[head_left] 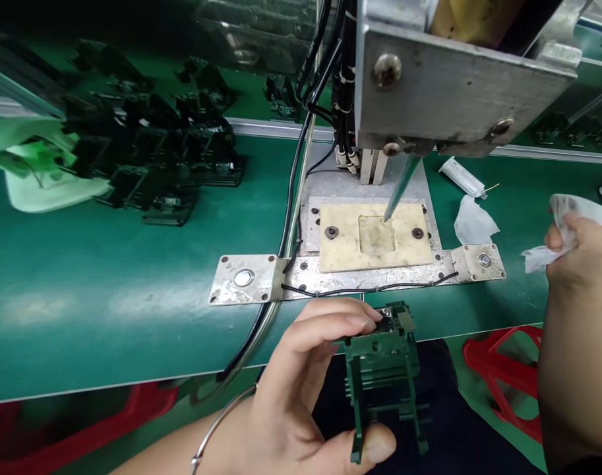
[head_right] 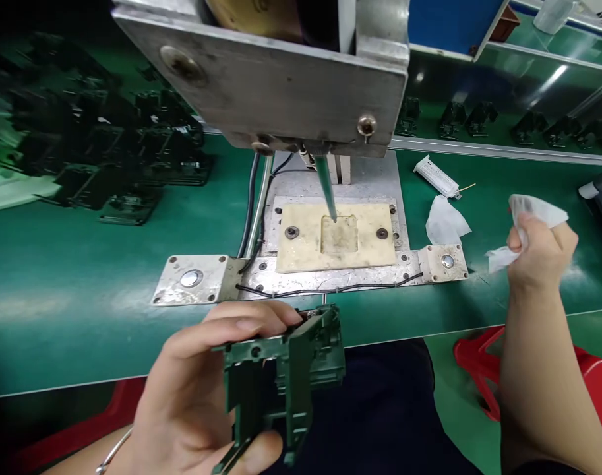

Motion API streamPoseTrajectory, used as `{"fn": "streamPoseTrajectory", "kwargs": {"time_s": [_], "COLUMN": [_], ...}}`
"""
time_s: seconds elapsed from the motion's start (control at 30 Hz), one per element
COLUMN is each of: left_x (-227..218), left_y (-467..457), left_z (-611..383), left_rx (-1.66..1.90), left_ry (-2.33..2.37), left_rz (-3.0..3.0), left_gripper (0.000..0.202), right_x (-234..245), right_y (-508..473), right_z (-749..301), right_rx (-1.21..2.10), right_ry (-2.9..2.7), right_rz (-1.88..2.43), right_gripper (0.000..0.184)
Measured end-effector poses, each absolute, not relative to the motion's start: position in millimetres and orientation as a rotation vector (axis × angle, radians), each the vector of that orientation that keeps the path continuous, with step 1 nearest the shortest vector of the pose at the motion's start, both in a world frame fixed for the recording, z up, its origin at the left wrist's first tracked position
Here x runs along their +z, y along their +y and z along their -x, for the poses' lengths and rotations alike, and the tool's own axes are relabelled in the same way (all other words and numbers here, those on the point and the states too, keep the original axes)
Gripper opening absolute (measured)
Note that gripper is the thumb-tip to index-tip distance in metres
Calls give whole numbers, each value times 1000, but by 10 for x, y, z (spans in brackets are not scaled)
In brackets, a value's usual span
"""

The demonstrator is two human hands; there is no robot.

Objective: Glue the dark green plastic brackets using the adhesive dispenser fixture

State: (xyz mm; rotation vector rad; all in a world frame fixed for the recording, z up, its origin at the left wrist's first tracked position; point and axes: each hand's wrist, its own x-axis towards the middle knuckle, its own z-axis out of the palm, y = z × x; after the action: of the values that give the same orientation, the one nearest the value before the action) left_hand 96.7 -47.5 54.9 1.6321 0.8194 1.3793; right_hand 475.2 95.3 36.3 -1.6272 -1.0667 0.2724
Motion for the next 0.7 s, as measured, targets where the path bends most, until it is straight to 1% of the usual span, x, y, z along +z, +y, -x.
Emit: {"fn": "streamPoseTrajectory", "kwargs": {"time_s": [0.03, 0.07, 0.13, 0.2, 0.23, 0.37, 0.47, 0.57, 0.67, 0.7], "left_x": [564, 576, 589, 596, 598, 596, 576, 569, 646, 701], "left_y": [-471, -464, -442, -414, -401, -373, -330, -83, 508, 754], "left_z": [-974, -981, -983, -967, -954, -877, -745, -455, -79, 20], "left_rx": [1377, 1376, 1364, 1330, 1313, 1276, 1258, 1292, 1417, 1474], "left_ry": [817, 813, 804, 786, 768, 750, 829, 877, 993, 1013], "left_rz": [-1596, -1564, -1514, -1491, -1486, -1501, -1586, -1757, -1898, -1946], "left_gripper": [54, 54, 54, 55, 56, 64, 64, 68, 60, 50], "right_x": [347, 327, 281, 227, 194, -10, -194, -306, -301, -280], "right_y": [905, 875, 849, 815, 777, 464, 204, 82, 83, 92], "right_z": [-4750, -4736, -4686, -4633, -4608, -4506, -4446, -4414, -4380, -4364], "right_rx": [338, 405, 450, 377, 324, 226, 172, 138, 228, 254], "right_ry": [-997, -940, -863, -793, -754, -586, -484, -428, -422, -427], "right_rz": [1650, 1712, 1839, 1841, 1786, 1563, 1586, 1657, 1823, 1895], "right_gripper": [9, 9, 22, 31, 32, 26, 31, 30, 32, 33]}}
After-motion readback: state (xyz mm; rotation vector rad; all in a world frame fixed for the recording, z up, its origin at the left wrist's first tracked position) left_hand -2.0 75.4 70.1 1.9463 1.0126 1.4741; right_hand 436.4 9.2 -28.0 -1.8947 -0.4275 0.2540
